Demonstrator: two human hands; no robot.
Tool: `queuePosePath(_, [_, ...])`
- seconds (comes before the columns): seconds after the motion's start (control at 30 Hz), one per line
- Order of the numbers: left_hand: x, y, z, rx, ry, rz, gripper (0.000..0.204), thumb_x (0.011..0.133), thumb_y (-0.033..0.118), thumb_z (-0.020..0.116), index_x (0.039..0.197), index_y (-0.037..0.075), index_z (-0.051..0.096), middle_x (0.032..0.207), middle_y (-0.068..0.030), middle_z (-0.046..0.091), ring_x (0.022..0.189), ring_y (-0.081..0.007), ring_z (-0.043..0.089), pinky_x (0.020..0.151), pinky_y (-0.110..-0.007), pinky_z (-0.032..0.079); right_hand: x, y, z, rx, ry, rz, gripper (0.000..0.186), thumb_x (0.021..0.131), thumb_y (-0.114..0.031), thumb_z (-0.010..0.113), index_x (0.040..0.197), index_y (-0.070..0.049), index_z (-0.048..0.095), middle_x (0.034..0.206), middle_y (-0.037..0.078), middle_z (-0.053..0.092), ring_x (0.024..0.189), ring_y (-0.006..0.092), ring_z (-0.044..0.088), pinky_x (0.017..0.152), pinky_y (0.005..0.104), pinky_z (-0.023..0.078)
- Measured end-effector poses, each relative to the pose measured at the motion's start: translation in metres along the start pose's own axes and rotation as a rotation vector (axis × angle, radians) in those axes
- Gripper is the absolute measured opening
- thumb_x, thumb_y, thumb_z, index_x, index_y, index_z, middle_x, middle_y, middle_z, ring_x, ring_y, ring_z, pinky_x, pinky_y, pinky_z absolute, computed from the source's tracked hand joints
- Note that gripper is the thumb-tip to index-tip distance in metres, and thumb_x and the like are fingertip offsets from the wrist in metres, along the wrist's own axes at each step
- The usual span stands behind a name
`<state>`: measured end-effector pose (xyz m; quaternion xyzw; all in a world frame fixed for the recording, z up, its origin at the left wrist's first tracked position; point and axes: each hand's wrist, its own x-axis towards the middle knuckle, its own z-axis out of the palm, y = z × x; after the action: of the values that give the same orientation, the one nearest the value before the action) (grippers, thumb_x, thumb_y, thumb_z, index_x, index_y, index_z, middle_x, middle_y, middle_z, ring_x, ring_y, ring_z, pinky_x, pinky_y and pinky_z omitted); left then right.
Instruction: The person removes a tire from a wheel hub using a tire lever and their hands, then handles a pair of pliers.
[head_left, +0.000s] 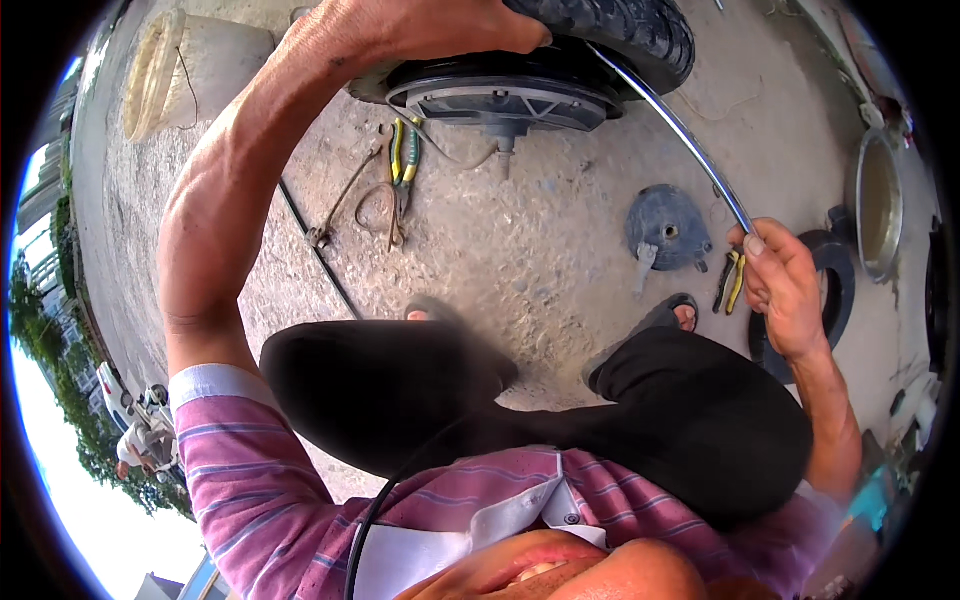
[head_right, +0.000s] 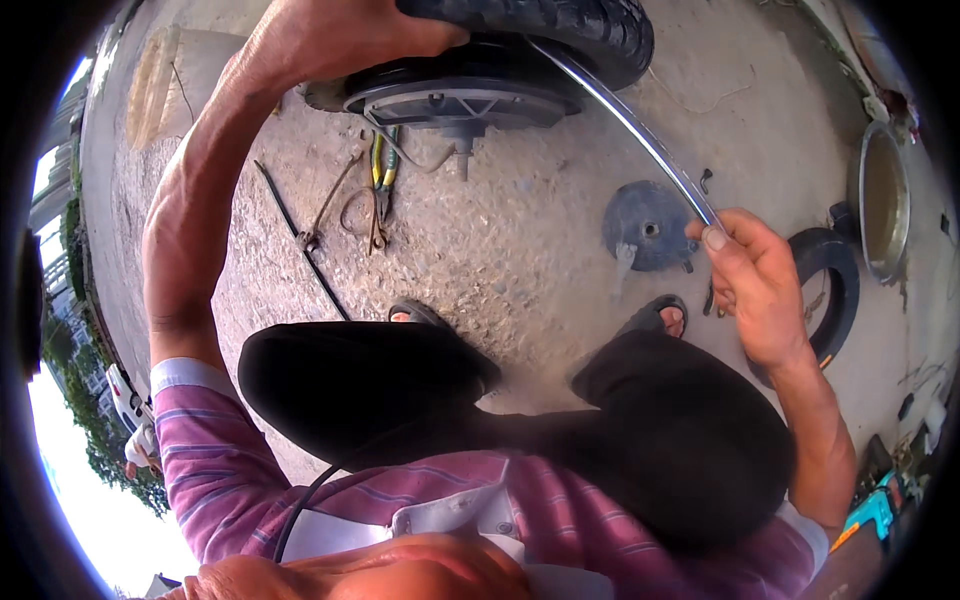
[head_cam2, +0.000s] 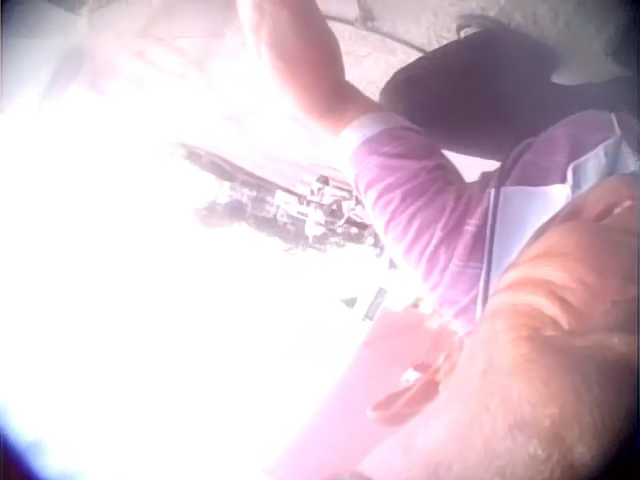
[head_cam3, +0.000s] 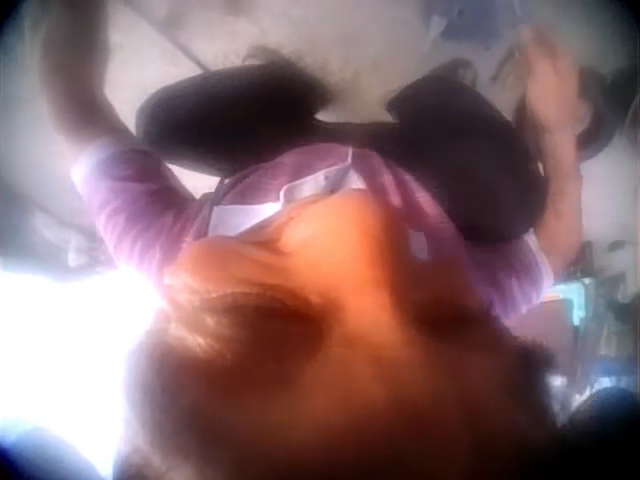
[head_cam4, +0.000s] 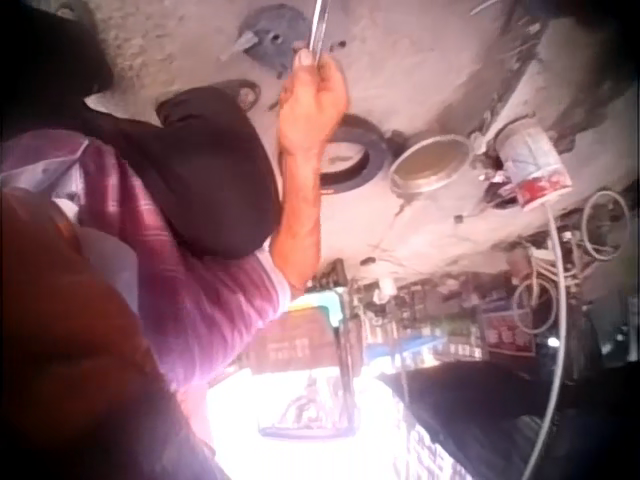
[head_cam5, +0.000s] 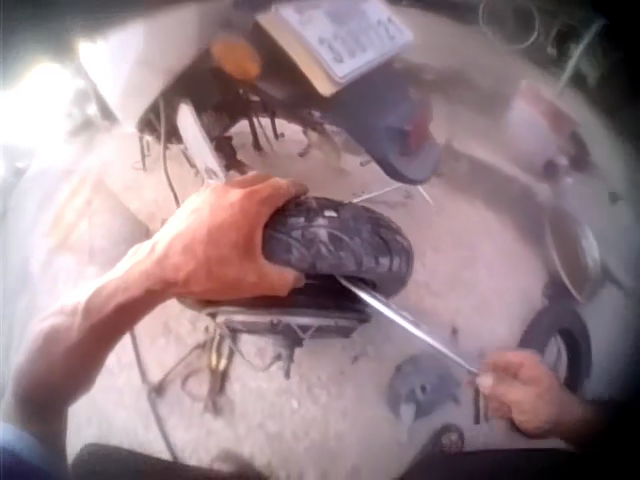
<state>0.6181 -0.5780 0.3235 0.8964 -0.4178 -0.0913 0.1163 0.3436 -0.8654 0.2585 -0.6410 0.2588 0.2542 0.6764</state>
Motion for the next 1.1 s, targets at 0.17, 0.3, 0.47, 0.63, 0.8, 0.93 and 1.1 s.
queuePosePath(0.17, [0.003,0.005,-0.016,0.001,-0.022,-0.021,0.073,0.070,0.030,0.080,0.132,-0.006,0.062,0.118,-0.0237,0.070,0.107,-0.0361,0.070,0.100,-0.042,0.055,0.000,0.025,0.082,0.201,0.040,0.005,0.030,0.106,-0.037,0.061,0.098,-0.008,0.055,0.074,-0.007,0.044,0.062,0.0033,0.038,0.054,0.0222,0.032])
queuePosePath(0.3, [0.019,-0.011,-0.014,-0.046,-0.051,-0.010,0.076,0.069,0.033,0.081,0.132,-0.006,0.062,0.121,-0.0237,0.071,0.107,-0.0357,0.071,0.101,-0.042,0.055,0.034,0.067,0.170,0.221,0.157,-0.202,0.027,0.109,-0.032,0.057,0.096,-0.008,0.051,0.073,-0.004,0.048,0.063,0.0047,0.043,0.054,0.0249,0.037])
queuePosePath(0.47, [0.009,-0.020,-0.009,-0.080,0.091,-0.018,0.079,0.068,0.034,0.082,0.133,-0.006,0.062,0.122,-0.0252,0.069,0.110,-0.0361,0.070,0.100,-0.040,0.055,0.073,0.058,0.230,0.535,0.286,-0.262,0.026,0.108,-0.031,0.059,0.099,-0.007,0.054,0.071,-0.004,0.049,0.060,0.0042,0.043,0.051,0.0241,0.036])
queuePosePath(0.63, [0.012,-0.032,-0.004,-0.077,0.145,0.112,0.077,0.068,0.035,0.082,0.131,-0.005,0.062,0.119,-0.0249,0.068,0.107,-0.0377,0.069,0.096,-0.043,0.056,0.065,0.048,0.219,0.463,0.338,-0.249,0.028,0.106,-0.033,0.063,0.102,-0.006,0.061,0.070,-0.005,0.050,0.060,0.0044,0.044,0.052,0.0243,0.036])
queuePosePath(0.8, [-0.005,-0.023,-0.006,-0.094,0.089,0.065,0.072,0.070,0.036,0.083,0.129,0.001,0.062,0.117,-0.0230,0.066,0.104,-0.0411,0.069,0.093,-0.045,0.057,0.014,-0.017,0.165,0.098,0.294,0.049,0.041,0.105,-0.044,0.061,0.103,-0.004,0.065,0.070,-0.002,0.052,0.061,0.0067,0.045,0.054,0.0268,0.038])
queuePosePath(0.93, [-0.013,-0.029,-0.010,-0.122,0.119,0.081,0.071,0.070,0.034,0.083,0.130,0.002,0.062,0.115,-0.0233,0.066,0.101,-0.0415,0.069,0.090,-0.046,0.057,-0.012,-0.060,0.127,-0.090,0.226,0.157,0.037,0.104,-0.042,0.061,0.102,-0.005,0.065,0.067,-0.004,0.047,0.057,0.0046,0.039,0.051,0.0247,0.032])
queuePosePath(1.1, [-0.027,-0.021,0.004,-0.099,0.201,0.194,0.072,0.068,0.032,0.086,0.129,0.003,0.061,0.109,-0.0228,0.065,0.098,-0.0426,0.068,0.085,-0.049,0.058,-0.045,-0.157,0.070,-0.407,0.238,0.193,0.049,0.103,-0.032,0.060,0.139,0.002,0.058,0.069,-0.007,0.044,0.050,0.0004,0.026,0.043,0.0203,0.021])
